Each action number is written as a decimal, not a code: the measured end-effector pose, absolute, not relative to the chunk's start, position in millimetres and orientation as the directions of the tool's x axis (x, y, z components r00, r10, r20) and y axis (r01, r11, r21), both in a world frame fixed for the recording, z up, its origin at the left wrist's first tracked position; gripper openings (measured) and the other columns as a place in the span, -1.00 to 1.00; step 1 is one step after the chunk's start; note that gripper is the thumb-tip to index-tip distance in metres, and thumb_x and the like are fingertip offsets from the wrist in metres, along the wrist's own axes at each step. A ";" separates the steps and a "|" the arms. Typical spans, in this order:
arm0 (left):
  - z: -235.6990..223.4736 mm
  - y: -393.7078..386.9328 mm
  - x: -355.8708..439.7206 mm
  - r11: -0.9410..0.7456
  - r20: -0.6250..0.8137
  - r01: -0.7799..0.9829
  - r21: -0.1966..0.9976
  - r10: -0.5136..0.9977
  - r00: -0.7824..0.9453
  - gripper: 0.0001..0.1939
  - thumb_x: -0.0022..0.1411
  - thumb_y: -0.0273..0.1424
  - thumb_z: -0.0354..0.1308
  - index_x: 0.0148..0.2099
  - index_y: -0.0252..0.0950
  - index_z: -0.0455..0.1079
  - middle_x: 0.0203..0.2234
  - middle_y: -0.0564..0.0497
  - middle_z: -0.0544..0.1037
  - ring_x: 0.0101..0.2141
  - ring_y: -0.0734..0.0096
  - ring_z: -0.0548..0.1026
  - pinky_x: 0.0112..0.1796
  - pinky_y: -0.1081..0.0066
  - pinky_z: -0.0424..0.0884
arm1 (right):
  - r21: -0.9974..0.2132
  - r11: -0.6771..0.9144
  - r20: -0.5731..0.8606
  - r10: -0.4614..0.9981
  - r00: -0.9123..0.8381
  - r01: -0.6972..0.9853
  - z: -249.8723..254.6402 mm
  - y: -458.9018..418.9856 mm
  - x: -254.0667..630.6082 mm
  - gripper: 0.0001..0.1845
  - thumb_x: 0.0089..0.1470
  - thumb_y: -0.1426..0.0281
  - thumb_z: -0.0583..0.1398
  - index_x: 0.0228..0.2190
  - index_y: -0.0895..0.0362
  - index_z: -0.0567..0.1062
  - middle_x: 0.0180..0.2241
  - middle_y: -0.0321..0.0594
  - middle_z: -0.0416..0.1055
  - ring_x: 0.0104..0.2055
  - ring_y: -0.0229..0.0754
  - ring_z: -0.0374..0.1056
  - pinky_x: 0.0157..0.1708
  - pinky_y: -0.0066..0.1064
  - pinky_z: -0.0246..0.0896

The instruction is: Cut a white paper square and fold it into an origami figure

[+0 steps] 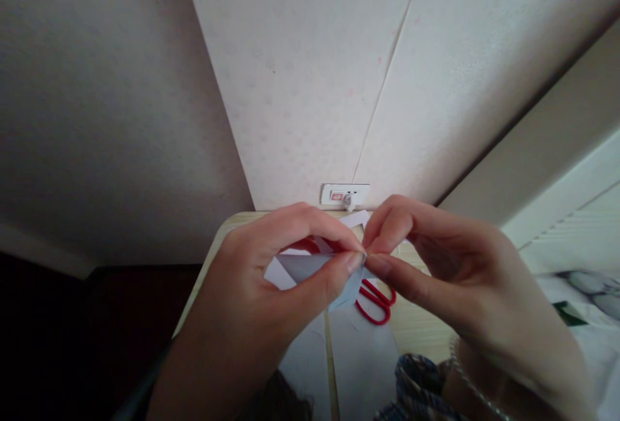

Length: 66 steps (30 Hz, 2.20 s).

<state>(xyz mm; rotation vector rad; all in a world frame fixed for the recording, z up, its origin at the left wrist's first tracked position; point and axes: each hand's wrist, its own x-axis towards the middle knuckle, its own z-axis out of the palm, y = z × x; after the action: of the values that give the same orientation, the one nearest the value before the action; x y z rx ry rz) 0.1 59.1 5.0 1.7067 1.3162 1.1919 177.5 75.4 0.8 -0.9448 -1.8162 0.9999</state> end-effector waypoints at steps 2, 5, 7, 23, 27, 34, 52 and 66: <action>4.2 59.0 0.8 -0.275 0.269 0.341 0.899 0.961 0.066 -0.85 0.11 -0.42 0.27 -0.48 -0.11 0.54 -0.62 0.23 0.53 -0.57 0.53 0.44 -0.32 0.55 0.45 | -0.882 0.414 0.317 0.875 -0.365 0.227 0.6 75.2 177.2 -0.78 0.13 0.36 0.30 -0.53 0.08 0.47 -0.47 -0.36 0.44 -0.37 -0.29 0.38 -0.35 -0.43 0.23; 3.6 58.8 2.1 -0.280 0.278 0.335 0.900 0.959 0.055 -0.85 0.11 -0.45 0.26 -0.48 -0.12 0.53 -0.61 0.23 0.53 -0.55 0.53 0.45 -0.35 0.58 0.43 | -0.871 0.429 0.331 0.873 -0.359 0.239 0.8 74.7 176.7 -0.78 0.14 0.37 0.30 -0.53 0.09 0.47 -0.48 -0.36 0.45 -0.37 -0.29 0.39 -0.33 -0.43 0.24; 3.9 58.2 3.6 -0.269 0.266 0.335 0.903 0.962 0.056 -0.85 0.11 -0.45 0.26 -0.48 -0.13 0.53 -0.59 0.23 0.56 -0.53 0.53 0.47 -0.36 0.58 0.43 | -0.871 0.428 0.335 0.877 -0.344 0.241 1.0 73.7 176.2 -0.79 0.13 0.38 0.30 -0.52 0.09 0.48 -0.48 -0.36 0.46 -0.36 -0.29 0.39 -0.33 -0.43 0.25; 4.6 56.1 10.3 -0.104 0.103 0.096 0.990 0.995 0.016 -0.93 0.07 -0.39 0.35 -0.45 -0.16 0.56 -0.61 0.20 0.59 -0.59 0.53 0.50 -0.62 0.62 0.31 | -0.883 0.401 0.344 0.906 -0.246 0.244 2.9 68.8 170.9 -0.81 0.09 0.42 0.28 -0.54 0.08 0.44 -0.53 -0.39 0.41 -0.43 -0.31 0.33 -0.46 -0.44 0.23; 3.1 57.6 12.5 -0.088 0.087 0.048 0.995 0.996 0.029 -0.96 0.07 -0.42 0.34 -0.38 -0.17 0.54 -0.52 0.17 0.63 -0.48 0.46 0.59 -0.48 0.58 0.45 | -0.870 0.430 0.384 0.898 -0.215 0.242 2.3 69.2 170.0 -0.82 0.08 0.47 0.27 -0.54 0.09 0.45 -0.52 -0.39 0.41 -0.40 -0.32 0.34 -0.40 -0.45 0.23; -3.5 60.5 7.0 -0.159 0.160 -0.016 0.987 0.986 0.049 -0.78 -0.01 -0.53 0.37 -0.32 -0.13 0.50 -0.49 0.19 0.61 -0.45 0.45 0.59 -0.55 0.62 0.41 | -0.903 0.394 0.343 0.901 -0.266 0.170 1.6 72.3 171.4 -0.86 0.14 0.44 0.26 -0.47 0.10 0.54 -0.44 -0.35 0.48 -0.31 -0.30 0.40 -0.32 -0.46 0.27; 2.2 56.5 12.7 -0.091 0.091 -0.011 0.996 0.996 0.010 -0.85 0.01 -0.46 0.36 -0.36 -0.17 0.46 -0.54 0.18 0.57 -0.47 0.48 0.57 -0.48 0.62 0.44 | -0.933 0.349 0.318 0.912 -0.257 0.084 -2.0 72.7 165.9 -0.77 0.12 0.51 0.24 -0.54 0.08 0.40 -0.51 -0.44 0.36 -0.41 -0.38 0.30 -0.39 -0.52 0.21; 3.7 55.9 13.3 -0.060 0.061 -0.026 0.998 0.998 0.022 -0.82 0.01 -0.49 0.32 -0.32 -0.16 0.43 -0.56 0.21 0.55 -0.48 0.46 0.57 -0.48 0.58 0.43 | -0.948 0.307 0.272 0.918 -0.287 0.084 -1.1 75.7 167.9 -0.83 0.13 0.41 0.27 -0.51 0.11 0.51 -0.48 -0.37 0.45 -0.37 -0.33 0.36 -0.37 -0.47 0.23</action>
<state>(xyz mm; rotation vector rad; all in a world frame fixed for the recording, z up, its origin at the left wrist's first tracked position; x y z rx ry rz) 13.3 55.9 3.7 1.2456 1.1450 1.2486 167.9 75.7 -1.1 -0.9287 -1.6309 1.1097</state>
